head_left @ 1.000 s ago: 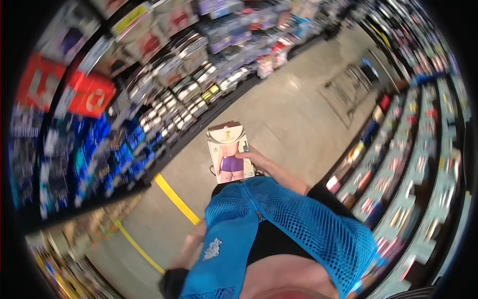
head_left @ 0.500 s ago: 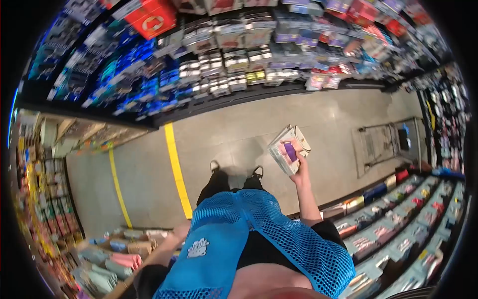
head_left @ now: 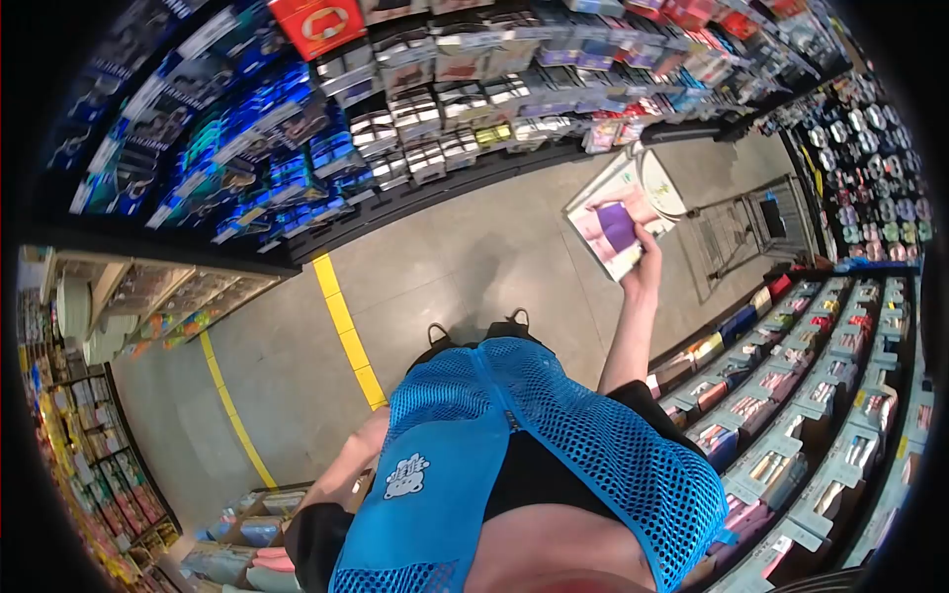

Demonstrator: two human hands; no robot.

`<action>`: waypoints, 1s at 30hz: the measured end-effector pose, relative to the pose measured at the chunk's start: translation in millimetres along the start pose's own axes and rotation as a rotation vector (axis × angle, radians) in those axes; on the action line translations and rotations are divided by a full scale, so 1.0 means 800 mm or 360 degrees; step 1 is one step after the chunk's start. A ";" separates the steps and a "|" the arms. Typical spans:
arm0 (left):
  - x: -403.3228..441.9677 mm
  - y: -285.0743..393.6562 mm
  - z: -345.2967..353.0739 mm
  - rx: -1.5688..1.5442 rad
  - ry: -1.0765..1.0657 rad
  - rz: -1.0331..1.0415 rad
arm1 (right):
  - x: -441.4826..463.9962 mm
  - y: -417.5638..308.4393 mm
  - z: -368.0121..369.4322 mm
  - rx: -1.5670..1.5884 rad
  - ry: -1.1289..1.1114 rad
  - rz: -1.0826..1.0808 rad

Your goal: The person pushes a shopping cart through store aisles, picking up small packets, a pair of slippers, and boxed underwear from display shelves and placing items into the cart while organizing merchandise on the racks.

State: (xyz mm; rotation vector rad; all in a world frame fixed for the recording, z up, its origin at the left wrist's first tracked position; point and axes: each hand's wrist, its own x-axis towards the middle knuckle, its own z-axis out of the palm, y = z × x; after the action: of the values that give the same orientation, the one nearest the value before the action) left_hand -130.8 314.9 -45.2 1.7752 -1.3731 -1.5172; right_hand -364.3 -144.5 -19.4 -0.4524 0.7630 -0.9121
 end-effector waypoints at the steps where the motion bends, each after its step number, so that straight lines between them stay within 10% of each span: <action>1: -0.005 -0.007 -0.006 0.0019 0.0003 0.0023 | -0.013 0.006 0.013 -0.0015 0.0007 -0.0079; 11: -0.061 -0.045 -0.020 -0.0224 0.0306 -0.0026 | -0.056 0.066 0.095 -0.0006 -0.0280 -0.0165; 30: -0.081 -0.073 -0.014 -0.0302 0.0138 -0.0120 | -0.064 0.252 0.184 -0.0272 -0.0533 0.0793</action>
State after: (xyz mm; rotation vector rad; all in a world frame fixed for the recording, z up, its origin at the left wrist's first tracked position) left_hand -91.8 392.3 -57.8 1.7693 -1.0939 -1.5351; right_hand -165.3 14.0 -32.4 -0.5184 0.6064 -0.2961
